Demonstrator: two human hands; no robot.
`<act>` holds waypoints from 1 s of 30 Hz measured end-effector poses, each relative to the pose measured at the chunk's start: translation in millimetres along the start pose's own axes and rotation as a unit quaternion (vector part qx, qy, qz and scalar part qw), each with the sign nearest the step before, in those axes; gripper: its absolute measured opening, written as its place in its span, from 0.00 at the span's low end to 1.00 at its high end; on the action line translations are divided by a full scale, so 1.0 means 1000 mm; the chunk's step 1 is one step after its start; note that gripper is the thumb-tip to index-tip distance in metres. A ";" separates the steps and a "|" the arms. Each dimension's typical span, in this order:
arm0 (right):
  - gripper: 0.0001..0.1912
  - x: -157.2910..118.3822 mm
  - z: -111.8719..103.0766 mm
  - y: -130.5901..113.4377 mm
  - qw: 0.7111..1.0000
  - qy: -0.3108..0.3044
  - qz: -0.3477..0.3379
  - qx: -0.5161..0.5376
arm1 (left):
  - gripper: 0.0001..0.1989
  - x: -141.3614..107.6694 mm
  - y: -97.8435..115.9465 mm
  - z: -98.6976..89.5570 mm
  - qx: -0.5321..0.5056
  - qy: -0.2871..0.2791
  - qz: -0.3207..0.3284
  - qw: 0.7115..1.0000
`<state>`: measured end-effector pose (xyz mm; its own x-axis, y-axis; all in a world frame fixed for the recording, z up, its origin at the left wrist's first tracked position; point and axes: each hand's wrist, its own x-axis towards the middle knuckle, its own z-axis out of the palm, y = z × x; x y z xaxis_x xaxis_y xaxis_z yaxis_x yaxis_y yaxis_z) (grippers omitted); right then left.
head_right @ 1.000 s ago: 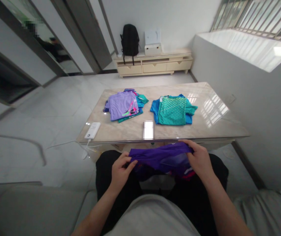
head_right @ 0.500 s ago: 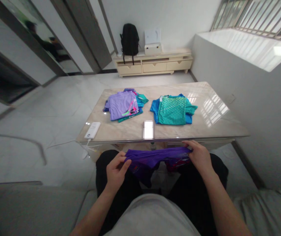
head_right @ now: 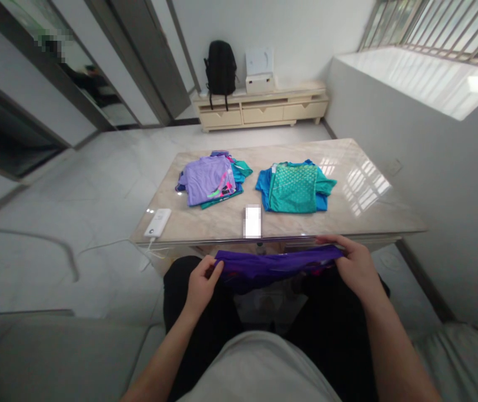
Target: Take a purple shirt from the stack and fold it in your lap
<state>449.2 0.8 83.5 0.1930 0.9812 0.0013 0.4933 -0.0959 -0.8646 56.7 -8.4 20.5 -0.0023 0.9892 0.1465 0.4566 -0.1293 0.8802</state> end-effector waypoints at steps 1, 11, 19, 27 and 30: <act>0.25 -0.004 0.001 -0.011 0.999 -0.007 -0.013 0.031 | 0.16 0.001 -0.004 0.003 0.019 -0.003 -0.005 1.000; 0.25 -0.029 0.037 -0.073 0.989 -0.063 -0.061 0.116 | 0.07 -0.006 -0.005 0.040 0.066 -0.057 0.014 0.996; 0.34 -0.042 0.071 -0.079 0.987 -0.069 -0.137 0.036 | 0.34 -0.029 0.050 0.084 -0.055 -0.154 0.102 0.981; 0.28 -0.042 0.068 -0.073 0.979 -0.076 -0.180 -0.061 | 0.16 -0.015 0.053 0.082 -0.078 -0.146 0.110 0.980; 0.28 -0.039 0.062 -0.066 0.977 -0.074 -0.182 -0.082 | 0.15 -0.017 0.039 0.081 -0.032 -0.148 0.088 0.985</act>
<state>356.6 -20.9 109.0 -0.1389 0.9677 0.2102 0.6380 0.2498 -0.7284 146.2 -24.3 15.7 0.3349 0.9267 0.1703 0.3706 -0.2957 0.8805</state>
